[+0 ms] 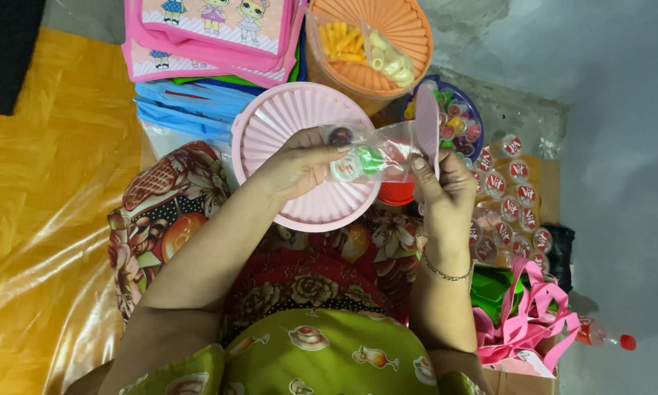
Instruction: Filling small plastic bags with various snack items like candies and jellies
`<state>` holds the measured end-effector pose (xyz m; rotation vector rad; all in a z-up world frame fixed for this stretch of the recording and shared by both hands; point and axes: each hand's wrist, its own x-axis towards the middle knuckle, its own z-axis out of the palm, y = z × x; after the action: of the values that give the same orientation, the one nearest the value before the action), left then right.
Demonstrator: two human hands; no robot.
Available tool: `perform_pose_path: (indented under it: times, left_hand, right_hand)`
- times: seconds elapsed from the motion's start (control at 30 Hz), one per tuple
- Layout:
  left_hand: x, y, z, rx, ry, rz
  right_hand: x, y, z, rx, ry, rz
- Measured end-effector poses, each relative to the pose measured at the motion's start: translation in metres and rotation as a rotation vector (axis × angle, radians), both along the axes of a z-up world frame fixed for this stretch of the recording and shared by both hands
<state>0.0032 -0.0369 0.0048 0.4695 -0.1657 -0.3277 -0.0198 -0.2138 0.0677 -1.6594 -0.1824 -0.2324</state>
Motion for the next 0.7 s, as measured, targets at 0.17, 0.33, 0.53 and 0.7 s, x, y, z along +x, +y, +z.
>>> perform_pose_path:
  times: [0.17,0.33,0.53,0.7]
  left_hand:
    - [-0.007,0.008,0.021,-0.054,0.046,-0.112]
    - [-0.007,0.01,0.025,-0.113,0.084,-0.231]
    - [-0.008,0.008,0.033,-0.09,0.244,-0.249]
    - [-0.007,0.007,0.033,0.054,0.215,-0.115]
  right_hand:
    - [-0.005,0.004,0.008,-0.016,0.01,0.049]
    - [-0.017,0.006,0.025,0.005,0.031,0.056]
    - [-0.011,0.019,0.048,-0.142,-0.11,0.118]
    - [-0.01,0.022,0.038,-0.121,-0.075,0.128]
